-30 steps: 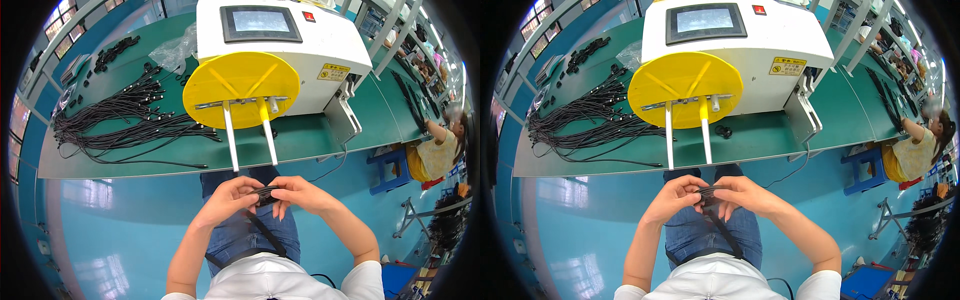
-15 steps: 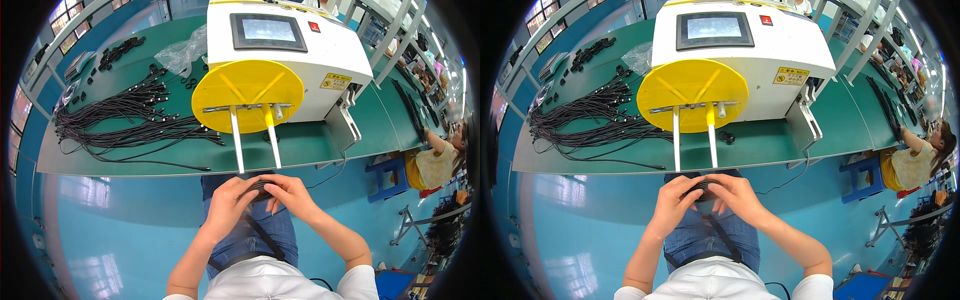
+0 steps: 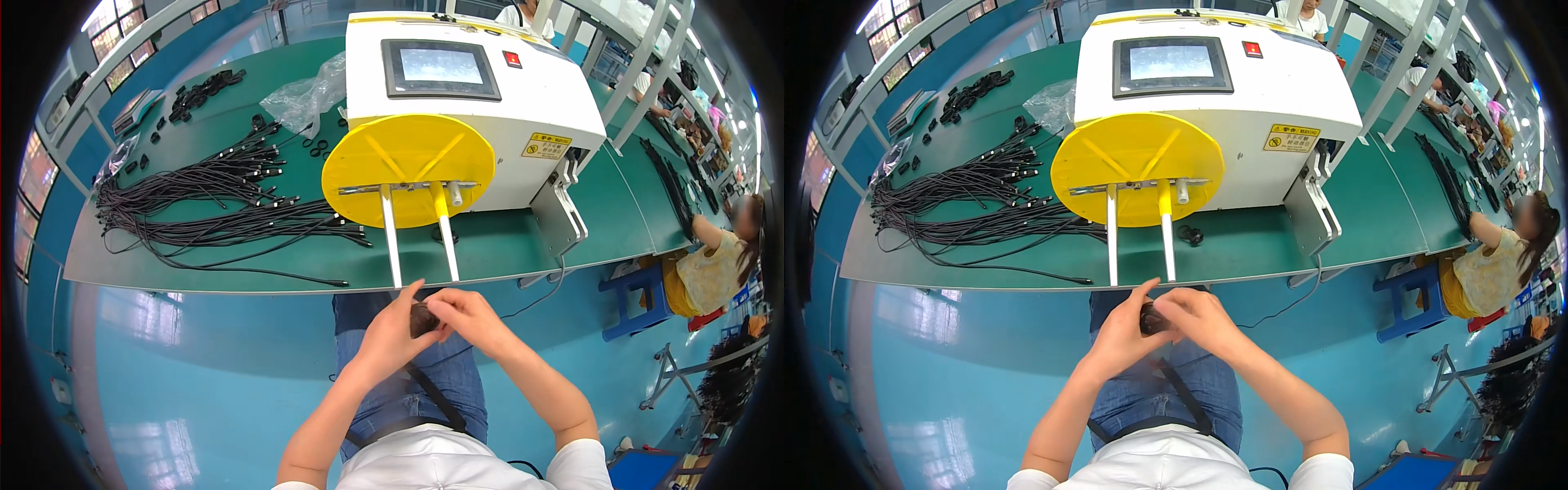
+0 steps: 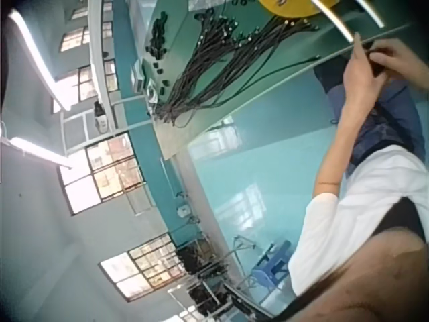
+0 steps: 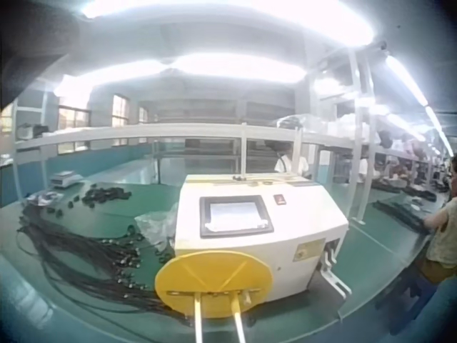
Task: Using a cable strapping machine to bundle and secure black electrical cables.
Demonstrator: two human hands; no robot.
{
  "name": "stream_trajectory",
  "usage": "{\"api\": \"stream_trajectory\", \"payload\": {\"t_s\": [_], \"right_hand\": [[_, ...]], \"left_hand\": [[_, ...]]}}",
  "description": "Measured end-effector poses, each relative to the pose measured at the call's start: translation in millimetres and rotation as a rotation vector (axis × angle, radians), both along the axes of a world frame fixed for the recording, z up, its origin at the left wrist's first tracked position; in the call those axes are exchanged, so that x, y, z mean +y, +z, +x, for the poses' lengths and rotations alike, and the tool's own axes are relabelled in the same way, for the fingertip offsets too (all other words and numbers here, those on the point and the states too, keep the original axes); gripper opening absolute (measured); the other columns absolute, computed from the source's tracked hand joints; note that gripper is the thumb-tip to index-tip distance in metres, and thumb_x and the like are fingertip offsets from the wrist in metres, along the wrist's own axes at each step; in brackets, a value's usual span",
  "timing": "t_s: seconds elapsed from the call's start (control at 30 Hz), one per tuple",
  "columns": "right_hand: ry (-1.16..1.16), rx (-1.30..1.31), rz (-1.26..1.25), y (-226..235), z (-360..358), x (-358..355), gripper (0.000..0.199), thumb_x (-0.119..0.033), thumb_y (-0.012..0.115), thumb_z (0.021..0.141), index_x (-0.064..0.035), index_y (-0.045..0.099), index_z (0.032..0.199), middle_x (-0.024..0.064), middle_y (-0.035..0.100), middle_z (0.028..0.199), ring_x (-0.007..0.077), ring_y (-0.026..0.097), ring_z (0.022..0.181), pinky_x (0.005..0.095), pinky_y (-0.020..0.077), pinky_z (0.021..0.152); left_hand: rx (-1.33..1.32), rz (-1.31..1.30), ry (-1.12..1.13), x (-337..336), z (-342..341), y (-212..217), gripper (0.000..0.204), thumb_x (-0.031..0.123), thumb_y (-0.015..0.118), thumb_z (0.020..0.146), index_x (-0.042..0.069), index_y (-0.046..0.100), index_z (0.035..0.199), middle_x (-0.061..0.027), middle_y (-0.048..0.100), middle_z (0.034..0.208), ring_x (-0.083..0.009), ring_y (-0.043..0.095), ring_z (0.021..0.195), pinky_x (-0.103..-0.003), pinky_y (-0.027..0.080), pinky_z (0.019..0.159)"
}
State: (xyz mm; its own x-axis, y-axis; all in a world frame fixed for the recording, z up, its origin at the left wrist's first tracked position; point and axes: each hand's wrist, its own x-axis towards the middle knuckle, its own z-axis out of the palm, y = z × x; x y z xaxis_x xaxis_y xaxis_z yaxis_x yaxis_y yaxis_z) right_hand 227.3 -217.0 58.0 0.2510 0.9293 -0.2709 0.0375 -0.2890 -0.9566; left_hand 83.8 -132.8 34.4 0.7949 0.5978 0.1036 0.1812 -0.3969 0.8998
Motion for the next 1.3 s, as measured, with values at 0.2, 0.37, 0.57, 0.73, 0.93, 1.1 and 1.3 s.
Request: {"api": "stream_trajectory", "payload": {"t_s": [0.2, 0.37, 0.57, 0.73, 0.93, 1.1, 1.3], "right_hand": [[0.074, 0.108, 0.104, -3, 10, 0, 0.028, -0.020, 0.060, 0.088, -0.0003, 0.064, 0.107, 0.0052, 0.066, 0.079, 0.0081, 0.058, 0.063, 0.0206, 0.0427, 0.050], [0.187, 0.137, -0.049, 6, 9, 4, 0.027, -0.017, 0.061, 0.087, -0.0016, 0.065, 0.109, 0.0039, 0.066, 0.079, 0.0072, 0.056, 0.063, 0.0188, 0.0397, 0.051], [0.143, 0.278, -0.072, 17, 1, 3, 0.029, -0.011, 0.065, 0.080, -0.0020, 0.066, 0.107, 0.0046, 0.067, 0.081, 0.0082, 0.056, 0.064, 0.0206, 0.0423, 0.053], [0.119, 0.284, -0.058, 20, -7, 3, 0.029, -0.009, 0.068, 0.077, 0.0001, 0.066, 0.104, 0.0071, 0.067, 0.083, 0.0098, 0.057, 0.066, 0.0228, 0.0457, 0.057], [0.103, -0.042, 0.034, 11, -7, 7, 0.032, -0.010, 0.069, 0.078, 0.0016, 0.061, 0.108, 0.0058, 0.064, 0.084, 0.0096, 0.057, 0.069, 0.0238, 0.0474, 0.060], [-0.094, 0.052, 0.104, -2, 13, -6, 0.033, -0.007, 0.065, 0.082, 0.0005, 0.056, 0.113, 0.0045, 0.059, 0.088, 0.0086, 0.056, 0.076, 0.0228, 0.0467, 0.068], [-0.101, 0.044, 0.154, -12, 7, -4, 0.027, -0.004, 0.062, 0.084, -0.0004, 0.058, 0.110, 0.0041, 0.058, 0.090, 0.0092, 0.057, 0.082, 0.0243, 0.0469, 0.074]], "left_hand": [[0.031, -0.585, -0.128, 2, -2, 0, 0.055, 0.018, 0.070, 0.079, -0.003, 0.045, 0.123, -0.0089, 0.063, 0.092, -0.0145, 0.062, 0.082, -0.030, 0.052, 0.066], [0.041, -0.539, -0.194, -2, -2, 8, 0.040, 0.018, 0.066, 0.080, -0.004, 0.054, 0.110, -0.0069, 0.063, 0.088, -0.0118, 0.062, 0.079, -0.025, 0.052, 0.068], [0.063, -0.690, -0.298, 5, -10, 11, 0.036, 0.018, 0.067, 0.082, -0.004, 0.055, 0.108, -0.0068, 0.063, 0.087, -0.0099, 0.059, 0.078, -0.025, 0.051, 0.062], [0.152, -0.610, -0.295, 6, -12, 23, 0.031, 0.015, 0.067, 0.081, -0.005, 0.057, 0.103, -0.0067, 0.063, 0.087, -0.0105, 0.060, 0.077, -0.025, 0.052, 0.064], [-0.028, -0.638, -0.147, -5, -13, 3, 0.025, 0.012, 0.064, 0.082, -0.005, 0.058, 0.099, -0.0105, 0.065, 0.081, -0.0194, 0.066, 0.076, -0.030, 0.055, 0.069], [-0.218, -1.040, -0.032, 2, -16, -9, 0.022, 0.011, 0.063, 0.084, -0.004, 0.059, 0.099, -0.0106, 0.065, 0.079, -0.0220, 0.067, 0.075, -0.031, 0.056, 0.069], [-0.184, -1.083, 0.006, 10, -17, -20, 0.020, 0.009, 0.061, 0.084, -0.004, 0.059, 0.100, -0.0090, 0.064, 0.076, -0.0204, 0.066, 0.074, -0.030, 0.055, 0.066]]}}
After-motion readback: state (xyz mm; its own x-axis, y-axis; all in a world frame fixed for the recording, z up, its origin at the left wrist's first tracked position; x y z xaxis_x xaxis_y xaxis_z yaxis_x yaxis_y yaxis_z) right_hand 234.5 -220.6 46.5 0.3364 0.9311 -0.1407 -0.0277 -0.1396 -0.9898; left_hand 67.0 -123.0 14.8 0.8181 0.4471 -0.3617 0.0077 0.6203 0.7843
